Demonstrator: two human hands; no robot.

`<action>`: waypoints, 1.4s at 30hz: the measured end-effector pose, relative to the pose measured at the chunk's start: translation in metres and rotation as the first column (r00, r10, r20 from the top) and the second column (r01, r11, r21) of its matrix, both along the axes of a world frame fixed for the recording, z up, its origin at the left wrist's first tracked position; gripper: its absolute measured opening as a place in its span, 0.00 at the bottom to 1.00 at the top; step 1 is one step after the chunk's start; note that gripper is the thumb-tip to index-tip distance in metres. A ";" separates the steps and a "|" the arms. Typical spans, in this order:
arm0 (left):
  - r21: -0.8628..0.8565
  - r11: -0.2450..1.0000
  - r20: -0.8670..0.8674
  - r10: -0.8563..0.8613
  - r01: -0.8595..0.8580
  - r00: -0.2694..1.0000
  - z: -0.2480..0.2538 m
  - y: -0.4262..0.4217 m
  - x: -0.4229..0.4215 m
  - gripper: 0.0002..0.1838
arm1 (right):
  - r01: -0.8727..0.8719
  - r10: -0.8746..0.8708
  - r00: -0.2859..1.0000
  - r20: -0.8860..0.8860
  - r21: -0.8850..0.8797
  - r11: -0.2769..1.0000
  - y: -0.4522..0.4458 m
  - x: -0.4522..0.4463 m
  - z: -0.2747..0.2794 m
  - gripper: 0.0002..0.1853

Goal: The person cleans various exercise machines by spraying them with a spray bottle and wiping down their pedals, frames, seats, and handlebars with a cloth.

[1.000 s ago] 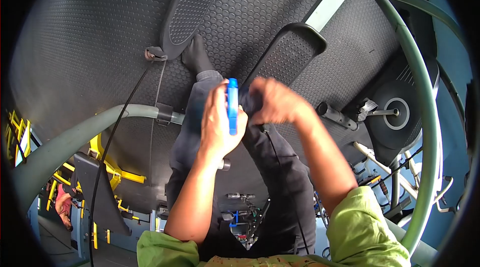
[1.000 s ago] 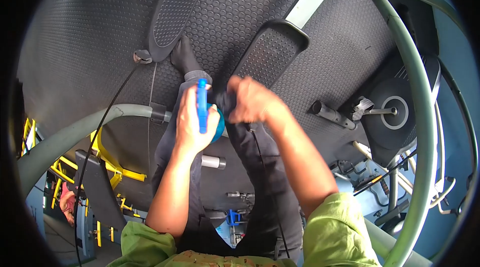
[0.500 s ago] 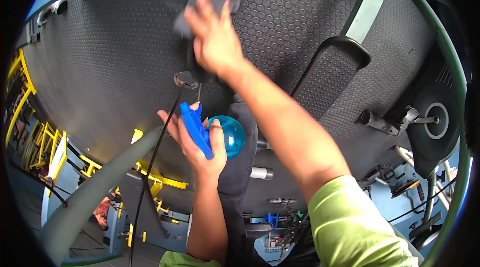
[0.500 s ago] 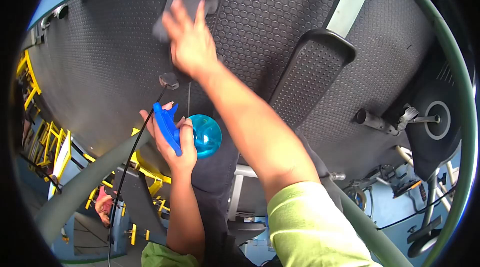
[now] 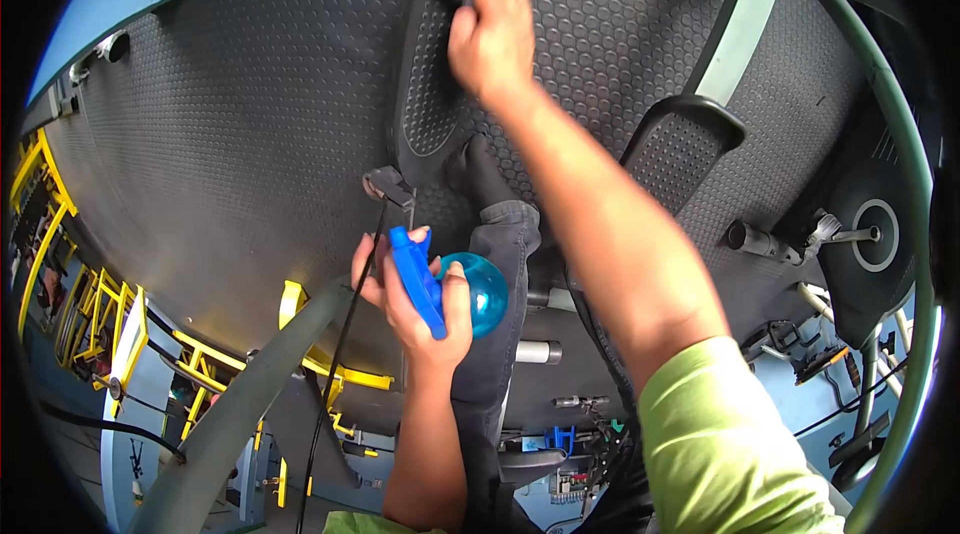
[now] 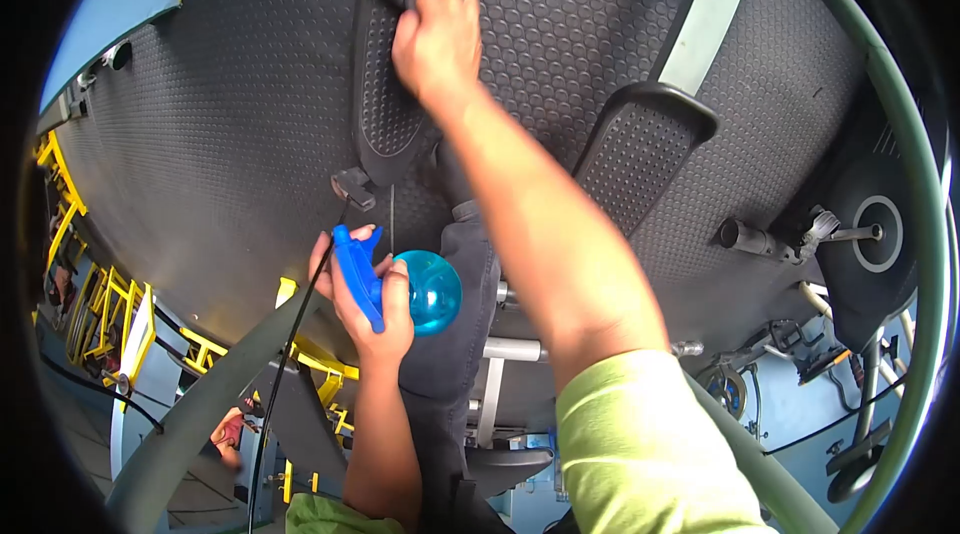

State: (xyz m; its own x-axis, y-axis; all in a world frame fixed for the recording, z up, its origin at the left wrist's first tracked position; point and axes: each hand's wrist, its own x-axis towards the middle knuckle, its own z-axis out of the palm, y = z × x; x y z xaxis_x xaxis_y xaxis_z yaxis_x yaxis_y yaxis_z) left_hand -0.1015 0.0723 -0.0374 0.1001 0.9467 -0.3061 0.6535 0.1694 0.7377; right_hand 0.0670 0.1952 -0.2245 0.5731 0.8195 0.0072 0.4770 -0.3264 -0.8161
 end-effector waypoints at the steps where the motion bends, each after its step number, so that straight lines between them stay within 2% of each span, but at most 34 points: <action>1: -0.073 0.997 -0.015 -0.029 0.028 0.999 0.006 0.004 0.003 0.34 | 0.011 -0.011 1.000 0.016 -0.008 1.000 -0.019 -0.024 -0.007 0.30; 3: -0.141 0.990 -0.030 -0.022 0.017 0.999 0.006 0.006 0.004 0.33 | -0.069 0.059 0.992 -0.108 -0.095 0.993 -0.073 -0.074 -0.001 0.30; 4: -0.141 0.990 -0.025 -0.024 0.020 0.999 0.005 0.006 0.001 0.33 | -0.160 0.108 0.951 -0.291 -0.163 0.973 -0.103 -0.095 0.010 0.31; 6: -0.197 0.979 -0.157 -0.083 0.051 0.984 0.005 0.005 -0.007 0.33 | -0.286 0.099 0.863 -0.495 -0.317 0.905 -0.150 -0.127 0.030 0.25; 7: -0.294 0.956 -0.192 -0.080 0.020 0.978 0.011 0.011 -0.005 0.32 | -0.281 0.096 0.865 -0.492 -0.318 0.905 -0.151 -0.126 0.029 0.25; 9: -0.276 0.958 -0.189 0.029 -0.082 0.982 0.008 0.012 -0.007 0.34 | -0.200 -0.025 0.841 -0.540 -0.354 0.914 -0.156 -0.126 0.026 0.22; 10: -0.243 0.961 -0.191 0.085 -0.131 0.978 0.007 0.008 -0.007 0.34 | -0.103 -0.025 0.908 -0.418 -0.282 0.954 -0.137 -0.105 0.021 0.20; 11: -0.249 0.958 -0.208 0.089 -0.140 0.974 0.007 0.005 -0.010 0.34 | 0.017 -0.044 0.962 -0.270 -0.102 0.995 -0.113 -0.082 0.006 0.24; 12: -0.207 0.974 -0.199 0.045 -0.087 0.979 0.006 0.003 -0.011 0.34 | 0.079 -0.088 0.983 -0.160 -0.059 0.995 -0.082 -0.054 0.000 0.24; 13: -0.164 0.986 -0.187 0.000 -0.031 0.982 0.005 0.002 -0.011 0.35 | 0.203 -0.203 0.955 -0.216 -0.026 0.979 -0.052 -0.030 -0.010 0.24; 14: -0.168 0.985 -0.191 0.004 -0.037 0.982 0.004 -0.001 -0.012 0.35 | 0.212 -0.262 0.887 -0.381 -0.170 0.962 -0.024 -0.002 -0.001 0.26; 15: -0.131 0.991 -0.128 0.021 -0.038 0.992 0.002 -0.003 -0.013 0.31 | 0.220 -0.302 0.849 -0.435 -0.229 0.948 -0.012 0.007 -0.021 0.29; 16: -0.090 0.995 -0.058 0.034 -0.039 0.998 0.000 -0.001 -0.011 0.28 | 0.221 -0.300 0.851 -0.432 -0.223 0.949 -0.014 0.002 -0.021 0.29; 17: -0.114 0.992 -0.099 -0.071 0.059 0.993 0.003 0.005 -0.011 0.27 | 0.212 -0.319 0.843 -0.433 -0.279 0.937 -0.019 -0.010 -0.020 0.30; 20: -0.227 0.974 -0.085 -0.038 0.017 0.996 0.010 0.012 -0.002 0.25 | 0.206 -0.417 0.779 -0.469 -0.437 0.875 -0.075 -0.079 -0.025 0.34; 22: -0.257 0.967 -0.075 -0.019 -0.001 0.997 0.011 0.014 -0.003 0.25 | -0.095 -0.400 0.680 -0.614 -0.615 0.782 -0.136 -0.131 -0.024 0.36; 23: -0.295 0.955 -0.072 0.004 -0.025 0.997 0.011 0.013 -0.005 0.26 | -0.040 -0.377 0.800 -0.466 -0.669 0.742 -0.159 -0.165 -0.016 0.19; 24: -0.214 0.928 -0.288 -0.357 0.303 0.888 0.011 0.013 -0.015 0.26 | -0.239 -0.428 0.703 -0.568 -0.756 0.610 -0.168 -0.170 0.000 0.19; 25: -0.230 0.926 -0.300 -0.359 0.298 0.884 0.013 0.013 -0.017 0.27 | -0.435 -0.523 0.454 -0.721 -0.692 0.577 -0.166 -0.162 0.015 0.19; 26: -0.248 0.924 -0.309 -0.362 0.293 0.880 0.014 0.012 -0.016 0.27 | -0.601 -0.607 0.164 -0.778 -0.566 0.564 -0.157 -0.146 0.033 0.18; 27: -0.245 0.922 -0.300 -0.365 0.299 0.881 0.010 0.007 -0.014 0.27 | -0.647 -0.447 0.272 -0.852 -0.506 0.571 -0.141 -0.123 0.045 0.18; 28: -0.211 0.961 -0.224 -0.226 0.179 0.948 0.005 -0.001 -0.012 0.28 | -0.696 -0.267 0.364 -0.893 -0.451 0.559 -0.128 -0.101 0.049 0.17; 29: -0.188 0.981 -0.144 -0.074 0.047 0.987 0.001 -0.006 -0.010 0.29 | -0.523 -0.133 0.686 -0.715 -0.612 0.593 -0.123 -0.087 0.042 0.16; 30: -0.185 0.982 -0.139 -0.068 0.042 0.988 0.001 -0.005 -0.006 0.29 | -0.289 -0.177 0.812 -0.556 -0.646 0.707 -0.095 -0.050 0.066 0.16; 31: -0.169 0.985 -0.120 -0.043 0.022 0.992 0.003 -0.003 -0.002 0.30 | -0.155 -0.219 0.845 -0.487 -0.615 0.773 -0.065 -0.010 0.089 0.18; 32: -0.155 0.988 -0.098 -0.018 0.002 0.995 0.006 -0.001 0.002 0.31 | -0.059 -0.144 0.903 -0.404 -0.450 0.891 -0.054 0.012 0.074 0.16; 33: -0.227 0.973 -0.072 0.029 -0.044 0.997 0.010 0.003 0.006 0.32 | -0.017 -0.054 0.972 -0.230 -0.294 0.956 -0.035 0.028 0.059 0.16; 34: -0.223 0.974 -0.061 0.030 -0.043 0.998 0.009 0.001 0.008 0.32 | -0.006 0.002 0.999 -0.032 -0.122 0.993 -0.017 0.043 0.046 0.16; 36: -0.147 0.989 -0.066 0.009 -0.019 0.998 0.005 -0.002 0.005 0.32 | -0.110 0.101 0.992 -0.070 -0.144 0.984 0.006 0.050 0.020 0.18; 37: -0.146 0.988 -0.151 -0.063 0.041 0.986 0.004 -0.002 0.001 0.33 | -0.039 0.037 0.999 -0.023 -0.077 0.996 0.001 0.044 0.000 0.20; 38: -0.126 0.991 -0.145 -0.061 0.042 0.987 0.003 0.001 -0.002 0.33 | -0.093 0.094 0.995 0.026 -0.013 0.996 -0.001 0.043 -0.006 0.21; 40: -0.107 0.994 -0.139 -0.010 -0.005 0.990 0.001 0.003 -0.001 0.32 | -0.030 0.022 0.995 -0.100 -0.073 0.997 -0.005 0.034 -0.014 0.22; 41: -0.145 0.989 -0.223 -0.068 0.036 0.972 0.007 0.008 0.002 0.30 | 0.062 -0.078 0.984 -0.162 -0.102 0.993 -0.009 0.031 -0.011 0.22; 42: -0.144 0.989 -0.216 -0.070 0.039 0.974 0.007 0.007 0.004 0.30 | 0.153 -0.193 0.948 -0.252 -0.167 0.974 -0.013 0.028 -0.008 0.21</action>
